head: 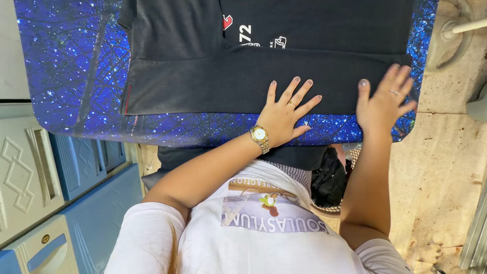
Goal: The person folds several t-shirts one by one on a table. They smooth each shirt, fold the sleeves and sides, then fold the body into a compact rectangle before stacking the finished items.
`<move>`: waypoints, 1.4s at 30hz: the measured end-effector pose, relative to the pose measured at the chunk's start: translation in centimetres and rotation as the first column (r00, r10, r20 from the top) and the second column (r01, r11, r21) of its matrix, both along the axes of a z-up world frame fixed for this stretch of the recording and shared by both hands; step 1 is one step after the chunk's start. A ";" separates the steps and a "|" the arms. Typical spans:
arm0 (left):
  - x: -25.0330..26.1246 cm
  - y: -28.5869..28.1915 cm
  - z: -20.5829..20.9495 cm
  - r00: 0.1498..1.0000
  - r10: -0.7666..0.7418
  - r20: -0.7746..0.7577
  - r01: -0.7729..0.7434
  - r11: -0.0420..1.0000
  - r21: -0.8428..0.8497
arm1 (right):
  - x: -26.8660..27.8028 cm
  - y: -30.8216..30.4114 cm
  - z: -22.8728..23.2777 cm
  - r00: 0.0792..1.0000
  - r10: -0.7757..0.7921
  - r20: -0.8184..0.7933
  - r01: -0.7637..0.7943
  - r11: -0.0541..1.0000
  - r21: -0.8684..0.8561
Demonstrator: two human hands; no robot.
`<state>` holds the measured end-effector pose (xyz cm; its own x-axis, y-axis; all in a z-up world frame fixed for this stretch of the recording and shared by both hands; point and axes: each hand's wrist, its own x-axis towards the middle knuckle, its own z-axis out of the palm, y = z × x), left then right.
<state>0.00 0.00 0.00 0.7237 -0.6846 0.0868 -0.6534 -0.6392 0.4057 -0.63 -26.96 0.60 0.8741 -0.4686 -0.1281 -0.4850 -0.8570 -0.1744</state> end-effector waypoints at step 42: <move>3.4 19.0 1.5 0.818 0.571 -0.068 -0.575 0.808 -0.128 | 3.6 12.0 2.4 0.920 0.320 0.226 -0.328 0.945 -0.001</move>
